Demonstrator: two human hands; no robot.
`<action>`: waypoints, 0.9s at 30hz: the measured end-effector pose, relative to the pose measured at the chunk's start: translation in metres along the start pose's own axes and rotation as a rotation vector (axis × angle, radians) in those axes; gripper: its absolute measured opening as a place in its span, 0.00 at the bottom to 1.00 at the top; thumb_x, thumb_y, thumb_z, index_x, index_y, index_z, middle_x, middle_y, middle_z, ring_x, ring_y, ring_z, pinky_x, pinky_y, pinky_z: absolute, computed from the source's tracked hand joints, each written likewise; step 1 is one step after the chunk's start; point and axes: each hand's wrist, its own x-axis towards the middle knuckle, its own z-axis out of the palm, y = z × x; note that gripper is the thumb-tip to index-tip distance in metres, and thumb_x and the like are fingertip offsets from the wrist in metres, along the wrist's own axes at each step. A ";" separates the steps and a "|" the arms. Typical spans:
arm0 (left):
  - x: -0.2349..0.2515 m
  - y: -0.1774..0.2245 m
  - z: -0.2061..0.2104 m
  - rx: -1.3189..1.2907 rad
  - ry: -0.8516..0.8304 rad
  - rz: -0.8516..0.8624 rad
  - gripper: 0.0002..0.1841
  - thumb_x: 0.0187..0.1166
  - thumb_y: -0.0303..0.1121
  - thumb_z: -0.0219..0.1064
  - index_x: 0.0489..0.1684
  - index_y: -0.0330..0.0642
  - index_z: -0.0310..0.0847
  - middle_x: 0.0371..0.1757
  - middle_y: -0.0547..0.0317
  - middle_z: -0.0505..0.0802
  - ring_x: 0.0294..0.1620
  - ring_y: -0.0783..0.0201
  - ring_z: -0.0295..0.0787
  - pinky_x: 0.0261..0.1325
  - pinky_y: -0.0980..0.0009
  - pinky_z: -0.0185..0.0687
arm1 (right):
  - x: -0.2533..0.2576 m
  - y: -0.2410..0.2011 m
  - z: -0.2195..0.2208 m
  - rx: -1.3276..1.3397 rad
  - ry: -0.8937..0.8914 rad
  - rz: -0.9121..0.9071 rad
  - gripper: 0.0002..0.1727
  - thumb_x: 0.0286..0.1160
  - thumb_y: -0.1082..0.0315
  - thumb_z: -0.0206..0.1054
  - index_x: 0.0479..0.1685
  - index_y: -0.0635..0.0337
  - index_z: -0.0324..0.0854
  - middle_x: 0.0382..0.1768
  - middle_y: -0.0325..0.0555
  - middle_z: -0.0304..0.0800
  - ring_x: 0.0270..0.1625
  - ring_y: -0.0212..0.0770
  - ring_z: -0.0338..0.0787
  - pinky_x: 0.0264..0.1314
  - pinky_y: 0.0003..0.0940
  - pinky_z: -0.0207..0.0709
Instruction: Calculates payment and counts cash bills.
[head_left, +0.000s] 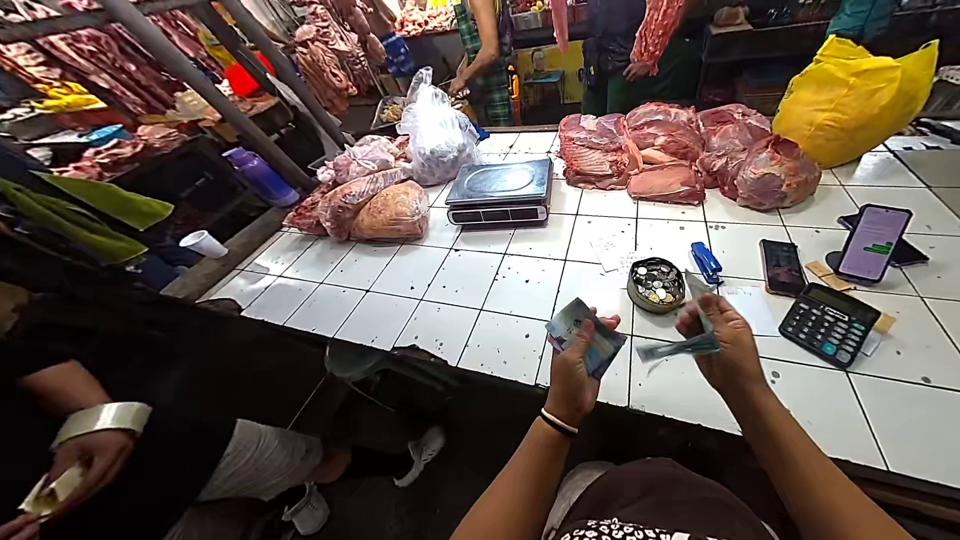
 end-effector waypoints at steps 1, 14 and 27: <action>0.002 0.002 -0.002 0.040 0.020 0.006 0.13 0.89 0.21 0.52 0.68 0.35 0.69 0.46 0.46 0.96 0.50 0.54 0.97 0.55 0.61 0.93 | -0.003 -0.003 -0.001 -0.037 -0.029 -0.058 0.08 0.91 0.73 0.51 0.45 0.56 0.75 0.27 0.29 0.90 0.26 0.25 0.91 0.35 0.23 0.90; -0.006 0.002 -0.014 -0.038 -0.088 -0.035 0.12 0.90 0.26 0.48 0.65 0.35 0.70 0.47 0.44 0.96 0.54 0.53 0.96 0.59 0.60 0.92 | -0.003 0.006 0.019 -0.032 0.011 -0.013 0.07 0.92 0.72 0.51 0.51 0.59 0.76 0.30 0.31 0.89 0.28 0.24 0.87 0.35 0.22 0.86; -0.012 -0.004 -0.012 0.000 -0.126 -0.048 0.15 0.88 0.24 0.49 0.70 0.36 0.66 0.47 0.46 0.96 0.52 0.55 0.96 0.58 0.61 0.92 | -0.011 0.007 0.011 -0.022 0.017 -0.012 0.08 0.91 0.73 0.51 0.51 0.60 0.77 0.33 0.32 0.91 0.33 0.24 0.91 0.41 0.23 0.88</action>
